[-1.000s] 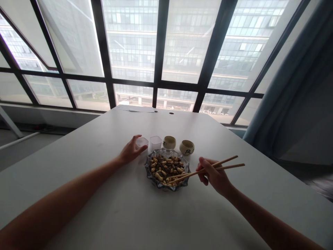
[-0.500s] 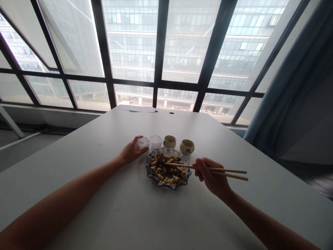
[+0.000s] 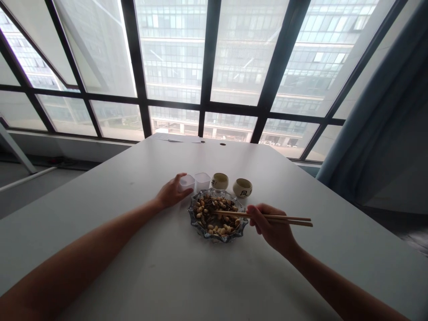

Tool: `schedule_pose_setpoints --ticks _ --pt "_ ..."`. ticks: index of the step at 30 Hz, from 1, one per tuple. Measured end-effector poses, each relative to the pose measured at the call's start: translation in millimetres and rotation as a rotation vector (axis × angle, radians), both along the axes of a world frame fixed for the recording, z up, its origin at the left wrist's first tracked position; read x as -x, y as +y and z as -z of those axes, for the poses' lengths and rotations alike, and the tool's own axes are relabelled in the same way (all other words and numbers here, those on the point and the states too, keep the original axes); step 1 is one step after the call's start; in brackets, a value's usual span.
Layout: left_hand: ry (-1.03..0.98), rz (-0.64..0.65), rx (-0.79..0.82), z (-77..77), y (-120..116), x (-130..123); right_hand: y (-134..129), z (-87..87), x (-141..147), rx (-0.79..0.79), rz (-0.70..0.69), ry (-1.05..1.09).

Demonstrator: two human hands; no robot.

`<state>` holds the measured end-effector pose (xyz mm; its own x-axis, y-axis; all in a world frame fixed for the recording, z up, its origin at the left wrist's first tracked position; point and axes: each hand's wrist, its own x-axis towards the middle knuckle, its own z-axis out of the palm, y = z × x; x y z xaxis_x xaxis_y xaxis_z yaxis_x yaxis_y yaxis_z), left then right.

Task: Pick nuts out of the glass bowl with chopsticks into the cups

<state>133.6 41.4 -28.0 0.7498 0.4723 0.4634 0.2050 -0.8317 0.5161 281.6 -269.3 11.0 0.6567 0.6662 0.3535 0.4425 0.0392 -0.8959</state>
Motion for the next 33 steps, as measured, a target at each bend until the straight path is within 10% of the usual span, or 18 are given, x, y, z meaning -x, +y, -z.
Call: schedule_pose_setpoints --ticks 14,33 --pt "0.041 -0.013 -0.042 0.9 1 1 -3 -3.0 -13 0.000 0.089 -0.164" --pt "0.030 -0.026 -0.059 -0.3 0 0 -2 -9.2 15 0.064 -0.142 0.062"
